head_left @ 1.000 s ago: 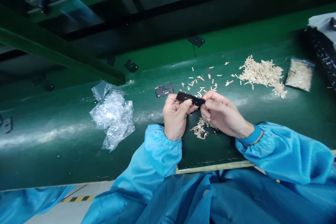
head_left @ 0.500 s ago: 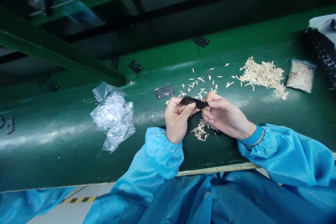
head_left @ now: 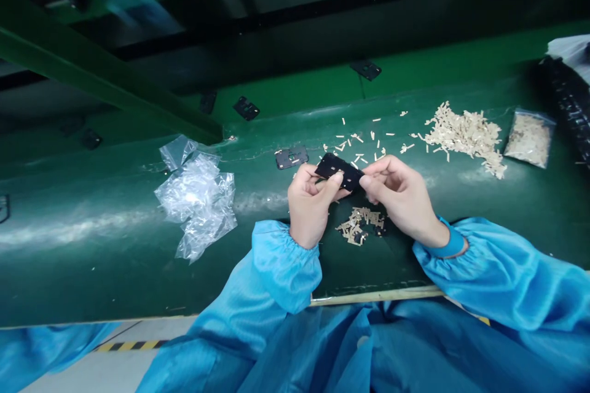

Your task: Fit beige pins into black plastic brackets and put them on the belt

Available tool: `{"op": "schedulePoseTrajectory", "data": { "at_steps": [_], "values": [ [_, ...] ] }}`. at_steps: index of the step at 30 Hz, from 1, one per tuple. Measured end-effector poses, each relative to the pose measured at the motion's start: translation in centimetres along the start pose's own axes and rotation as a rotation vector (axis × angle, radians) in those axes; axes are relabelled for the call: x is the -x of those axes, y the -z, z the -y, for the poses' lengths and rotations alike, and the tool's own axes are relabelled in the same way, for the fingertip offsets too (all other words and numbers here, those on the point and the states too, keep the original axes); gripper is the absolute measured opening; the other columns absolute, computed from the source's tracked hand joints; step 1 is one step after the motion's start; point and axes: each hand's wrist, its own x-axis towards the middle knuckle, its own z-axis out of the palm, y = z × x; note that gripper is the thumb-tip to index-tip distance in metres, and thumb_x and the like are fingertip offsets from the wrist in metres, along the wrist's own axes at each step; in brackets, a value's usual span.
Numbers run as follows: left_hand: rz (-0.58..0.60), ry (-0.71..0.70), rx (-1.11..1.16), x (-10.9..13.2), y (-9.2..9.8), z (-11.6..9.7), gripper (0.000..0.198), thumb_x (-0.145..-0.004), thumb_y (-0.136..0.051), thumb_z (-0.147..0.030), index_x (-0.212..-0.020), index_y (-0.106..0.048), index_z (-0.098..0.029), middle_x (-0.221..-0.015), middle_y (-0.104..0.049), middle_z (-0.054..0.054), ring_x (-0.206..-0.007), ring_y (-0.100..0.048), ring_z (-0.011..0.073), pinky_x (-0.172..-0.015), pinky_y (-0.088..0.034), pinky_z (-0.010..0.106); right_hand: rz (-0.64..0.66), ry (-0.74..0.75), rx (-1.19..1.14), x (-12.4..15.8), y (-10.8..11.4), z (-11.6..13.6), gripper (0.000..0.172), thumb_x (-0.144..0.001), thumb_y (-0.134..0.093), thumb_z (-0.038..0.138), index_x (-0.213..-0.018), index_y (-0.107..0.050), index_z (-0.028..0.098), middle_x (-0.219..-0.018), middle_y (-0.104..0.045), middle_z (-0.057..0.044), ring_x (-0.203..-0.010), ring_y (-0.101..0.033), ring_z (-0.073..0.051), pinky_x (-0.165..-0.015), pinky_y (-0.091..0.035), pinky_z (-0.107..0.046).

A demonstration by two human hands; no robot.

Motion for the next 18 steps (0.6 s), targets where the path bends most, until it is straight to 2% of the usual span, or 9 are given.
{"op": "schedulePoseTrajectory", "data": {
  "at_steps": [3,8,12,15,18],
  "values": [
    [-0.001,-0.01,-0.008,0.03,-0.1,-0.06,0.035,-0.078,-0.085,-0.034,-0.087,-0.056,-0.018,-0.085,-0.073,-0.002,-0.072,-0.075,0.0107,-0.062,-0.065,0.02,-0.051,0.027,0.074,0.03,-0.29,0.03,0.019,-0.086,-0.078,0.033,-0.088,-0.063,0.02,-0.07,-0.063,0.002,-0.057,-0.054,-0.01,-0.054,-0.042,-0.027],
    [0.005,0.034,-0.015,-0.04,-0.08,-0.28,0.034,-0.076,-0.086,-0.034,-0.086,-0.058,-0.017,-0.083,-0.071,-0.002,-0.072,-0.074,0.0103,-0.061,-0.065,0.019,0.017,-0.002,0.061,-0.14,-0.07,-0.04,0.02,-0.086,-0.076,0.035,-0.09,-0.062,0.02,-0.066,-0.06,0.003,-0.056,-0.053,-0.01,-0.053,-0.042,-0.027],
    [-0.004,0.102,-0.008,-0.16,-0.05,-0.55,0.036,-0.074,-0.087,-0.035,-0.085,-0.058,-0.017,-0.082,-0.069,-0.002,-0.069,-0.072,0.0088,-0.059,-0.063,0.017,0.06,-0.048,0.046,-0.29,0.17,-0.01,0.015,-0.085,-0.075,0.027,-0.091,-0.063,0.019,-0.065,-0.06,0.003,-0.058,-0.053,-0.01,-0.055,-0.043,-0.027],
    [-0.019,0.112,0.003,-0.25,-0.1,-0.78,0.036,-0.072,-0.088,-0.034,-0.084,-0.057,-0.017,-0.083,-0.07,-0.002,-0.067,-0.071,0.0085,-0.057,-0.063,0.016,0.086,-0.067,0.012,-0.34,0.21,-0.18,0.012,-0.084,-0.07,0.019,-0.095,-0.065,0.018,-0.065,-0.06,0.004,-0.058,-0.053,-0.01,-0.056,-0.043,-0.026],
    [-0.019,0.106,0.005,-0.3,-0.12,-0.87,0.036,-0.073,-0.087,-0.033,-0.084,-0.057,-0.017,-0.083,-0.07,-0.001,-0.067,-0.071,0.0088,-0.057,-0.063,0.016,0.086,-0.079,-0.016,-0.36,0.15,-0.36,0.012,-0.085,-0.068,0.018,-0.097,-0.065,0.018,-0.066,-0.06,0.004,-0.058,-0.053,-0.01,-0.056,-0.042,-0.026]
  ]
}}
